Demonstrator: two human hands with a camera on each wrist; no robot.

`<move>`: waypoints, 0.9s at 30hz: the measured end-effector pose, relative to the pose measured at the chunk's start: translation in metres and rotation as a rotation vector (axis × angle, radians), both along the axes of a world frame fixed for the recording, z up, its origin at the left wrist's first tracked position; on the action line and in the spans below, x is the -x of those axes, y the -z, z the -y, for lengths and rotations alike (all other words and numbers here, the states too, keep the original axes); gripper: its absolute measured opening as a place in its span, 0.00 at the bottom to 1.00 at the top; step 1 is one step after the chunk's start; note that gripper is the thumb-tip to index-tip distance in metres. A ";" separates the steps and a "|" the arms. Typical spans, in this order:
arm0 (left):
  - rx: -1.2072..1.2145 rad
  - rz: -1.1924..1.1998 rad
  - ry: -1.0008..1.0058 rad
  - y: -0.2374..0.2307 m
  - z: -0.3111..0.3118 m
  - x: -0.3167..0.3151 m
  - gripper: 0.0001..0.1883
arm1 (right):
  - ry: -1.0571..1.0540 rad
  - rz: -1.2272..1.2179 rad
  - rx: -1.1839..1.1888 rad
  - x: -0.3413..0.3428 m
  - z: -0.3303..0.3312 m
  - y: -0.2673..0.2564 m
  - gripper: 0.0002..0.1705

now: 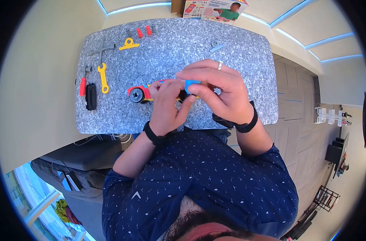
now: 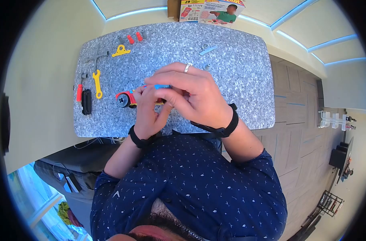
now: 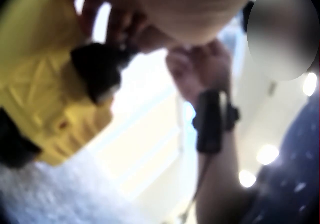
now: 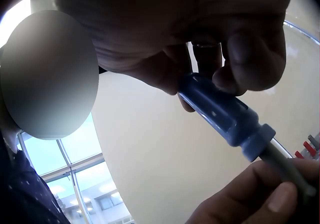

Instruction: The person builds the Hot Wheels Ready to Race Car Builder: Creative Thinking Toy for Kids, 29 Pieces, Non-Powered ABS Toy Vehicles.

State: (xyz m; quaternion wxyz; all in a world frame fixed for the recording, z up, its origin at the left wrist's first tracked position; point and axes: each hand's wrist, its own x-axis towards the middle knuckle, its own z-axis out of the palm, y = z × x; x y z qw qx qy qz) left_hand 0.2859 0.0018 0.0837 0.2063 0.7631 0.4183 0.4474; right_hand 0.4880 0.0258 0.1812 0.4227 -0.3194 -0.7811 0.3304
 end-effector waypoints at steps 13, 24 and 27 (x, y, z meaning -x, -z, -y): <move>0.079 0.091 -0.002 -0.007 -0.002 -0.001 0.12 | 0.111 -0.176 0.052 0.004 0.003 0.024 0.24; 0.022 0.014 0.037 0.001 -0.005 0.002 0.12 | 0.129 -0.078 -0.019 0.000 0.001 0.030 0.27; 0.068 -0.021 0.043 0.003 -0.002 0.005 0.11 | 0.156 -0.069 0.011 0.008 0.007 0.010 0.26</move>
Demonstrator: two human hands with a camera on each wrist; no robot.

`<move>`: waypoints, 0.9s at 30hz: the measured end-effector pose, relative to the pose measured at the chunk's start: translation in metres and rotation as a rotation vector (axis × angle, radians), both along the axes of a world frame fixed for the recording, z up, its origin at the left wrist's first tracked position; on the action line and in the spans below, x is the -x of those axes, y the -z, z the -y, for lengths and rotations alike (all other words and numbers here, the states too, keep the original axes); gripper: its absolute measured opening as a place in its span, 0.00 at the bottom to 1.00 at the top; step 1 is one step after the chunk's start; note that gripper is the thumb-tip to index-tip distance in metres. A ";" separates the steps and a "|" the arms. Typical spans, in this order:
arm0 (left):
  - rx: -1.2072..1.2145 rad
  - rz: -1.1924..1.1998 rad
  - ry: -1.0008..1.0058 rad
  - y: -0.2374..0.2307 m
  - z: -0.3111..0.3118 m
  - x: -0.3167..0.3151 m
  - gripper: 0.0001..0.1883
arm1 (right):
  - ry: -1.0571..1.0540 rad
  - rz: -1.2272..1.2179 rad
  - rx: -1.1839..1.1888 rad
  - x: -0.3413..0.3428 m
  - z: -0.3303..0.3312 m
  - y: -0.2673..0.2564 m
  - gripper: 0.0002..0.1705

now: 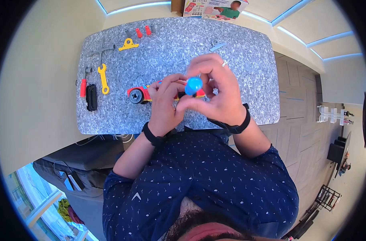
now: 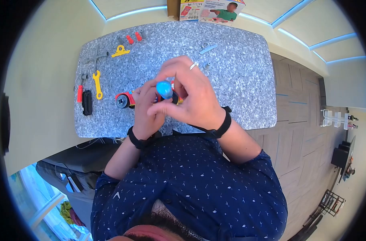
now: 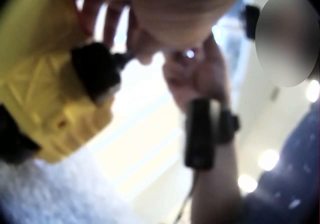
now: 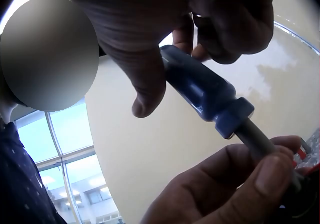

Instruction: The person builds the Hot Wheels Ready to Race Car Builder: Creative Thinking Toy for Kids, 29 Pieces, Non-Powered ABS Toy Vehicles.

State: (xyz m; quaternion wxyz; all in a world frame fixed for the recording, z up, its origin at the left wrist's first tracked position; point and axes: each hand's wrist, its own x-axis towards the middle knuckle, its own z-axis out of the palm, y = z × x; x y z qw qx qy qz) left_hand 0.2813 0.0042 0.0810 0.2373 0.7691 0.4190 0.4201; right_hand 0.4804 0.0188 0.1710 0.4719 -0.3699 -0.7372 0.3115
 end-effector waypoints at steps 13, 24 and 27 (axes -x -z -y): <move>-0.023 -0.064 0.023 0.001 0.000 0.005 0.10 | -0.062 -0.018 -0.023 -0.005 -0.001 0.014 0.32; -0.024 -0.022 -0.010 0.004 0.001 0.001 0.10 | -0.096 -0.074 -0.013 -0.007 0.001 0.015 0.29; -0.039 -0.049 0.024 0.005 -0.001 0.004 0.15 | -0.116 -0.014 -0.049 -0.008 -0.002 0.019 0.30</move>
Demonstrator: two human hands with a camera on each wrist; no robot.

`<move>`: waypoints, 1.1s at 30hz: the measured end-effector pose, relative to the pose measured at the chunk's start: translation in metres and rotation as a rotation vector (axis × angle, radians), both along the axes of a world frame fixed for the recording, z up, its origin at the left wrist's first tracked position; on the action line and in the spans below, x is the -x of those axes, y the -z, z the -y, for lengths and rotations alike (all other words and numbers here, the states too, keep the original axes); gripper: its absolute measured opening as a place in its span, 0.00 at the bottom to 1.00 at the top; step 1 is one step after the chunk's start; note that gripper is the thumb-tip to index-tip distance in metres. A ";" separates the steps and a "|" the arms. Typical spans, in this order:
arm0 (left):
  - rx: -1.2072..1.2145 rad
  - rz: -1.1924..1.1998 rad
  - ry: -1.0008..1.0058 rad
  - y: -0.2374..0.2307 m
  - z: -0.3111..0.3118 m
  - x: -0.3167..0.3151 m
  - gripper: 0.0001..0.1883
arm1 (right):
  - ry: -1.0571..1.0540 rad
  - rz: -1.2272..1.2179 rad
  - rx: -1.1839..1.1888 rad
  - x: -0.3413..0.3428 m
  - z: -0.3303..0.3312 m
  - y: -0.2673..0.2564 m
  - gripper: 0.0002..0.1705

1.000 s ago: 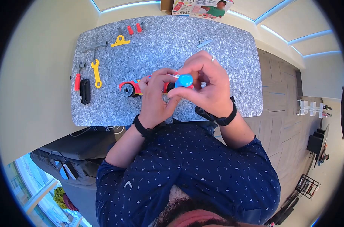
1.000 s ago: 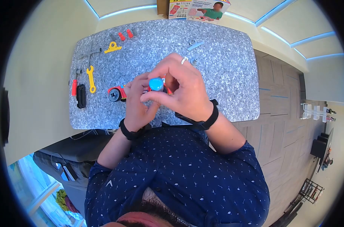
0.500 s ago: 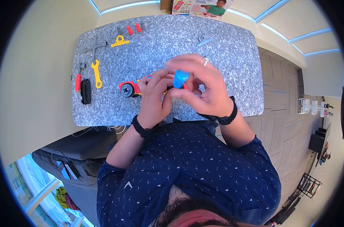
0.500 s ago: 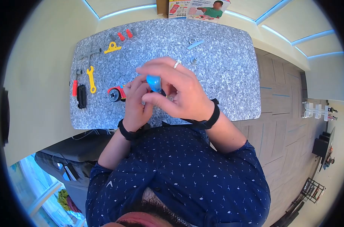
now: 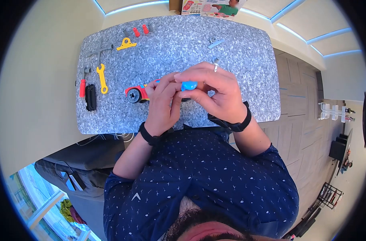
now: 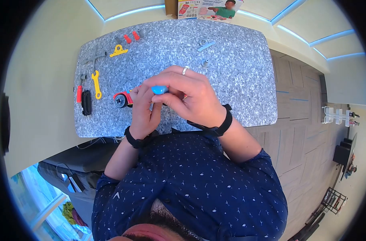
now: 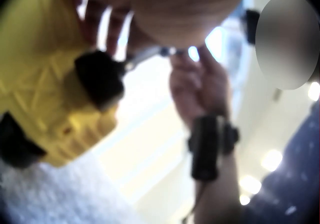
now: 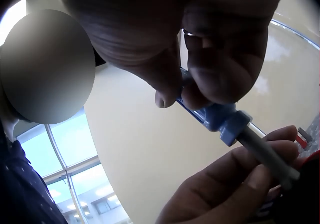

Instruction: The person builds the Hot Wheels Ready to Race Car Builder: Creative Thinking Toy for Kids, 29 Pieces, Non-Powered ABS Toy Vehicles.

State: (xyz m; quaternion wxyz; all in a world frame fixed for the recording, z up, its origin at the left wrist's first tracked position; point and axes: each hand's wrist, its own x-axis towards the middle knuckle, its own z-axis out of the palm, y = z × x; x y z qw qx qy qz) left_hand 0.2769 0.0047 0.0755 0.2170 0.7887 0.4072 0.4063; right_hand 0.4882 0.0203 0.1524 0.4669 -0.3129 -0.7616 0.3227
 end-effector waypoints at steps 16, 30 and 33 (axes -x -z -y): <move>0.008 -0.461 -0.017 -0.008 -0.004 0.001 0.42 | 0.702 0.495 0.186 -0.111 -0.036 0.076 0.17; 0.215 -0.652 -0.190 -0.030 -0.019 0.058 0.45 | 0.550 0.680 0.099 -0.128 -0.133 0.117 0.19; 0.121 -0.348 -0.259 -0.029 -0.019 0.077 0.39 | 0.621 0.865 0.247 -0.116 -0.157 0.115 0.24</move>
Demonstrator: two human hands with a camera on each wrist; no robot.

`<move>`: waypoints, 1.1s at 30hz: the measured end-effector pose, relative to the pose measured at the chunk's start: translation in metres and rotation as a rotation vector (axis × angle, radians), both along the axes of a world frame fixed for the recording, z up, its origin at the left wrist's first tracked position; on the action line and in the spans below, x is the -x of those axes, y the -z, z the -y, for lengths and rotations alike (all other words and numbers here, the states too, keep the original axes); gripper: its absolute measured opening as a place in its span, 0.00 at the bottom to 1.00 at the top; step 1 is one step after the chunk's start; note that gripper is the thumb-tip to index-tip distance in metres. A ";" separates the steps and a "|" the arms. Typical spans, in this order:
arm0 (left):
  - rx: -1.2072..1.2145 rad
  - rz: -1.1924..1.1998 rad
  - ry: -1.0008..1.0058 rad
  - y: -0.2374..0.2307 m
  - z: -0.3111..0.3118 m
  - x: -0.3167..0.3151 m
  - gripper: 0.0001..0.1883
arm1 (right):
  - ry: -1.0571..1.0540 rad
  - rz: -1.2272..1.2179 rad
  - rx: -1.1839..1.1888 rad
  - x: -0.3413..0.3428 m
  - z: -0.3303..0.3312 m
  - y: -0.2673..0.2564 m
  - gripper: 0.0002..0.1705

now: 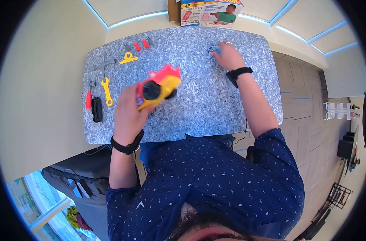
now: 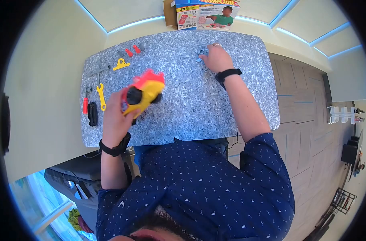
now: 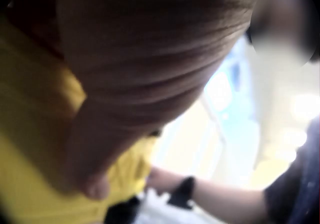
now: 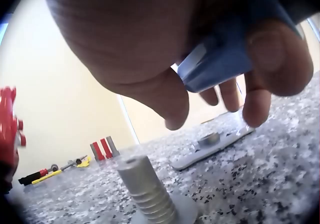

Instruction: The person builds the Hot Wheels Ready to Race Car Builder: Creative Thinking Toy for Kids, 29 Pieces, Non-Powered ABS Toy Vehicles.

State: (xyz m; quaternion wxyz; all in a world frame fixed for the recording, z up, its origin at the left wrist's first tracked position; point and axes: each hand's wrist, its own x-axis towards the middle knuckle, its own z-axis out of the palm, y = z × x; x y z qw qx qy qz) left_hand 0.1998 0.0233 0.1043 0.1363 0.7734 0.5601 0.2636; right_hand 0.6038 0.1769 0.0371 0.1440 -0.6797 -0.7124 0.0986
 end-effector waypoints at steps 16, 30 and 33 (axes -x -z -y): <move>0.270 1.473 -0.237 0.050 0.003 -0.025 0.30 | -0.170 -1.103 0.271 0.049 0.083 -0.094 0.13; 0.292 1.529 -0.123 0.060 0.008 -0.063 0.44 | -0.041 -1.117 0.376 0.131 0.160 -0.004 0.38; 0.254 1.502 -0.107 0.060 0.008 -0.065 0.46 | -0.019 -1.144 0.342 0.134 0.161 -0.002 0.41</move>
